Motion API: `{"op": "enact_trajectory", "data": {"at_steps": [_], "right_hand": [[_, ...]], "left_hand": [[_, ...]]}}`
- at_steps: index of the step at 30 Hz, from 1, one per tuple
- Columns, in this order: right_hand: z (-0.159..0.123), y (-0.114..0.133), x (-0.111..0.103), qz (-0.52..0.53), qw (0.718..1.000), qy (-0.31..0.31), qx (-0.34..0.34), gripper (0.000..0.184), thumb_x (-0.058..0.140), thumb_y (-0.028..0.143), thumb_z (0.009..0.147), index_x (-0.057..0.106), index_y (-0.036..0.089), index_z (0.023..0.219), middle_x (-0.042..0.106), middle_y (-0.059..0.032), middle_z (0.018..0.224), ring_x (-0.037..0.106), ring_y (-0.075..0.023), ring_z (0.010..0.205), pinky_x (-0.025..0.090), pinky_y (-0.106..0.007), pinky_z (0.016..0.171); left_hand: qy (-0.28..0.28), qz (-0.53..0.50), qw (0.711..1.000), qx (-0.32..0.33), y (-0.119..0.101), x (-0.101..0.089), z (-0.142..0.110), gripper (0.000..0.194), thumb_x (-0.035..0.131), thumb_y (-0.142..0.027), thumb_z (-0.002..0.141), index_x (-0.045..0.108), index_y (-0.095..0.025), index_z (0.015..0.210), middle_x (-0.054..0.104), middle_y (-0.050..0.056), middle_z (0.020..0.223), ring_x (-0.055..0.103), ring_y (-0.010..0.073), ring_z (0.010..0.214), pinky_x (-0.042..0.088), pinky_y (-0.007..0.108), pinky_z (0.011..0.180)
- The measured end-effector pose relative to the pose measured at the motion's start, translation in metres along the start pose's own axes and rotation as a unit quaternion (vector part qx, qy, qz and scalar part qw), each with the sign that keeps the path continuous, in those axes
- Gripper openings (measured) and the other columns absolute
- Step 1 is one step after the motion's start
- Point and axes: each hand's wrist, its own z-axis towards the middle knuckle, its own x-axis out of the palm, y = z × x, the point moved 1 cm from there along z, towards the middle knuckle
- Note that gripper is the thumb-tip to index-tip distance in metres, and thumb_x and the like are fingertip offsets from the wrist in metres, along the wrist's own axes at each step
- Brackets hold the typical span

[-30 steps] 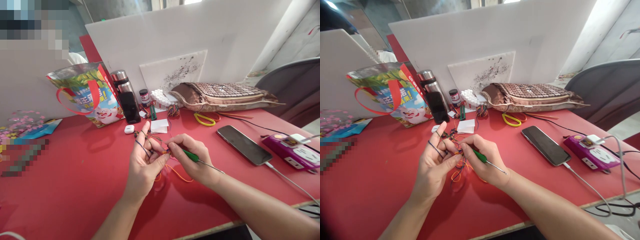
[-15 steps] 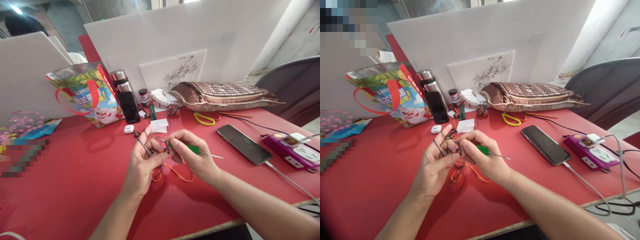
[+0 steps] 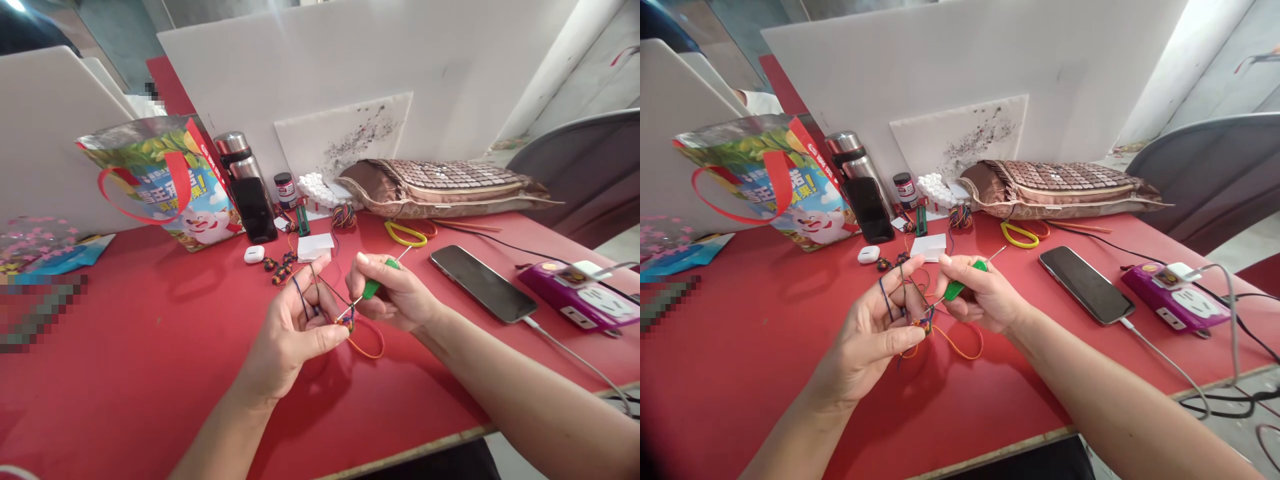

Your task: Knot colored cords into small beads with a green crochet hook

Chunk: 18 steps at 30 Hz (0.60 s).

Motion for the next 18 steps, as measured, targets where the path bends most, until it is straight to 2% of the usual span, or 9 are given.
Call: {"op": "enact_trajectory", "data": {"at_steps": [8,13,18], "right_hand": [[-0.0008,0.0013,-0.0014,-0.026,0.999,-0.027,-0.028,0.052,0.077,0.063,0.089,0.066,0.017,0.067,0.045,0.0077,0.042,0.021,-0.0040,0.032,0.014,-0.019,0.033],[-0.0010,0.0008,-0.0027,-0.023,0.999,-0.020,-0.028,0.053,0.076,0.064,0.090,0.065,0.018,0.067,0.045,0.0075,0.042,0.020,-0.0039,0.032,0.014,-0.019,0.033],[-0.0028,0.0013,-0.0063,-0.058,0.997,-0.026,-0.041,0.055,0.076,0.065,0.090,0.069,0.016,0.066,0.048,0.0052,0.043,0.025,-0.0048,0.033,0.015,-0.021,0.035]], "left_hand": [[-0.023,0.020,1.000,0.003,-0.0011,0.0042,-0.0046,0.081,0.092,-0.018,0.074,0.066,-0.024,0.150,0.064,0.001,0.083,0.052,0.0124,0.072,0.039,0.026,0.064],[-0.019,0.031,0.999,-0.001,-0.0005,0.0040,-0.0043,0.077,0.092,-0.019,0.074,0.068,-0.025,0.146,0.064,0.001,0.082,0.052,0.0133,0.072,0.039,0.026,0.064],[-0.034,0.038,0.999,-0.004,-0.0004,0.0045,-0.0054,0.079,0.093,-0.020,0.074,0.067,-0.025,0.148,0.063,0.001,0.084,0.049,0.0121,0.071,0.039,0.026,0.063]]}}
